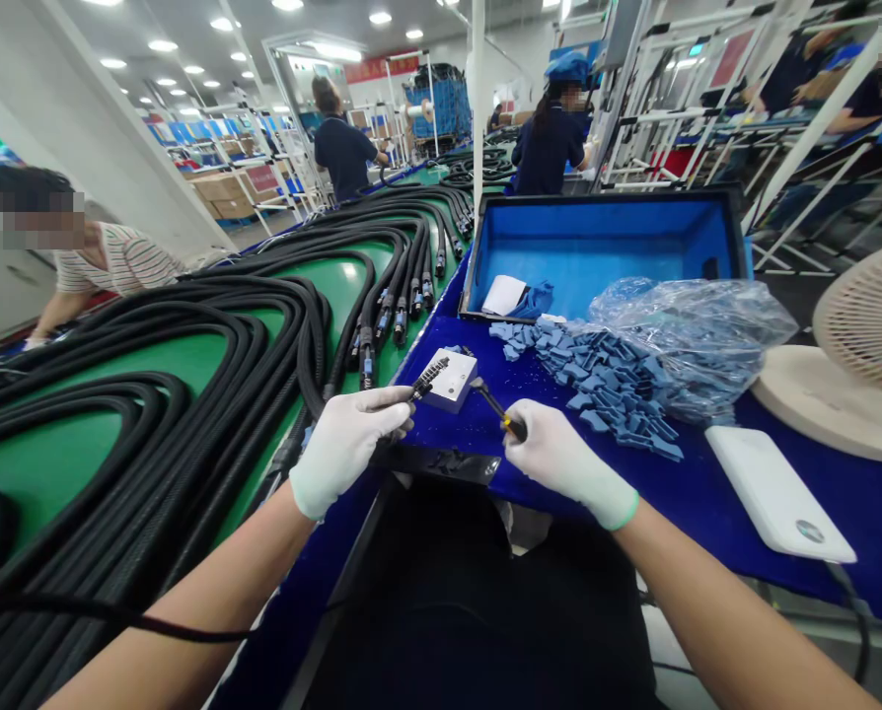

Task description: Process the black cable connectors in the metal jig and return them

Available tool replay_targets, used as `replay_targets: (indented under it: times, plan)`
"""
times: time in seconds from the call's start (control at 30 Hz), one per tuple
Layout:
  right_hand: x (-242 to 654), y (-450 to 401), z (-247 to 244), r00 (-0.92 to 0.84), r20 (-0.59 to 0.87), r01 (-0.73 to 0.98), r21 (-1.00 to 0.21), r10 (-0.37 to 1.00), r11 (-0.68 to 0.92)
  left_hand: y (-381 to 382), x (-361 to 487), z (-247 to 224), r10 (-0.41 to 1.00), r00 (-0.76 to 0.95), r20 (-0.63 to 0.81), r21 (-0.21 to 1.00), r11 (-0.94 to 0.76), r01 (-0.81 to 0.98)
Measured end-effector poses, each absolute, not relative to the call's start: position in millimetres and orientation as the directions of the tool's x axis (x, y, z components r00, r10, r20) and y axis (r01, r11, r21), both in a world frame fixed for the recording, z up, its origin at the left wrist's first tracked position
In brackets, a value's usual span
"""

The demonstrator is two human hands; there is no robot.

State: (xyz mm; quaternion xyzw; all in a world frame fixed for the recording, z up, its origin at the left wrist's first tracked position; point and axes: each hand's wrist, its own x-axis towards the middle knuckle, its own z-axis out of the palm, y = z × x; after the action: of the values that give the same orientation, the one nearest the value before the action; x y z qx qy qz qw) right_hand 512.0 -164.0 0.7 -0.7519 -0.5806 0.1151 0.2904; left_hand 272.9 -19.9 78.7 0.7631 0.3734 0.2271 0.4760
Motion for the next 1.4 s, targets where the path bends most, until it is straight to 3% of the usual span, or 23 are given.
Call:
replay_targets:
  times: [0.17,0.27,0.43,0.67,0.87,0.93,1.03,1.13,1.27,1.4]
  plan:
    - [478,-155,37,-0.032,0.312,0.595,-0.758,0.95,0.269,-19,278,81,0.793,0.607,0.047,0.897,-0.302,0.324]
    - [469,-151,54,-0.133,0.356,0.511,-0.775,0.925,0.371,-22,282,85,0.8,0.599,0.045,0.886,-0.309,0.346]
    - [466,-147,59,-0.137,0.317,0.505,-0.792,0.939,0.341,-27,285,87,0.811,0.583,0.047,0.874,-0.316,0.37]
    - [467,-148,52,-0.144,0.368,0.51,-0.768,0.918,0.388,-26,282,83,0.8,0.596,0.071,0.855,-0.356,0.376]
    - [468,-144,29,-0.062,0.303,0.649,-0.711,0.951,0.269,-19,281,74,0.777,0.628,-0.025,0.899,-0.258,0.354]
    - [467,-141,20,-0.058,0.294,0.705,-0.665,0.954,0.247,-19,287,73,0.779,0.627,0.018,0.916,-0.264,0.302]
    - [467,-138,10,-0.037,0.294,0.761,-0.611,0.955,0.218,-21,300,79,0.763,0.634,0.129,0.837,-0.427,0.343]
    - [470,-140,8,0.051,0.298,0.729,-0.664,0.953,0.168,-21,311,89,0.725,0.671,0.156,0.703,-0.559,0.44]
    - [475,-140,14,0.07,0.251,0.686,-0.715,0.965,0.136,-14,311,94,0.708,0.694,0.133,0.636,-0.598,0.488]
    - [478,-127,10,0.08,0.169,0.8,-0.598,0.982,0.038,-2,308,86,0.689,0.708,0.155,0.613,-0.629,0.478]
